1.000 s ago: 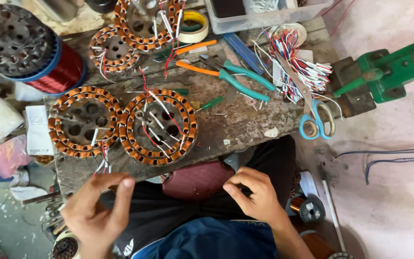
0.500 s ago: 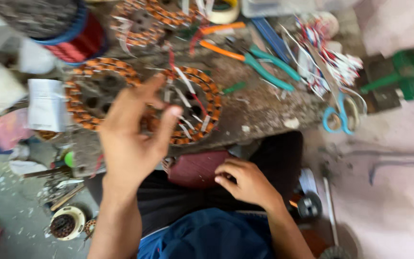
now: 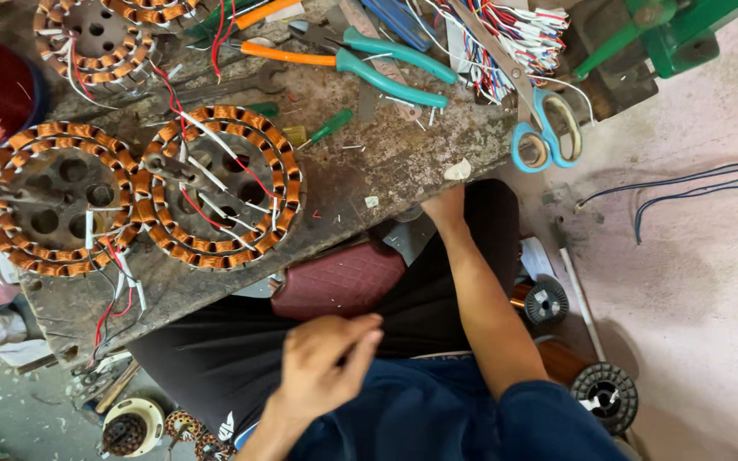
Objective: The person sits on the floor and works on a motor stator, stripping and twisting wires, then soldering connections between the copper windings and lead wires. They use pliers, a soldering iron, and electrical tape to secure and insulate the connections.
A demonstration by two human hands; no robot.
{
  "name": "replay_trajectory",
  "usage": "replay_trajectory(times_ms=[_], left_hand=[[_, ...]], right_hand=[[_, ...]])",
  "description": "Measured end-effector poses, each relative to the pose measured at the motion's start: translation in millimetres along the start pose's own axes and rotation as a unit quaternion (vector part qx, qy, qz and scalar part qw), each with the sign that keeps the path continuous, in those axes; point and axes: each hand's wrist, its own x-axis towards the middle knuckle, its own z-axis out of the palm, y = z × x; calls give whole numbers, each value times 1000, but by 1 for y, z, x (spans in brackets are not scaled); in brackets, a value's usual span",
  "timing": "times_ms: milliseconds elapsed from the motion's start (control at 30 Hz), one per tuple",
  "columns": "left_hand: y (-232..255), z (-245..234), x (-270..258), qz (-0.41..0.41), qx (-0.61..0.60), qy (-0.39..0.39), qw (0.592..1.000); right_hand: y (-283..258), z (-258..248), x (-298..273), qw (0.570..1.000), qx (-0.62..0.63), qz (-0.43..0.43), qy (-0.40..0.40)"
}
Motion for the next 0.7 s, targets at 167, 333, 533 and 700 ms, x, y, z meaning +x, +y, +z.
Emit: replay_trajectory(times_ms=[167,333,533,700], left_hand=[[11,-55,24,-49,144,199,968],[26,-100,76,-87,137,220,962],[25,-126,127,-61,217,127,966],[13,-138,134,-54,211,82,972]], right_hand=[[16,39,18,989,-128,54,40],[8,44,15,991,-120,40,44],[5,35,27,992,-122,21,14],[18,29,21,992,-121,34,0]])
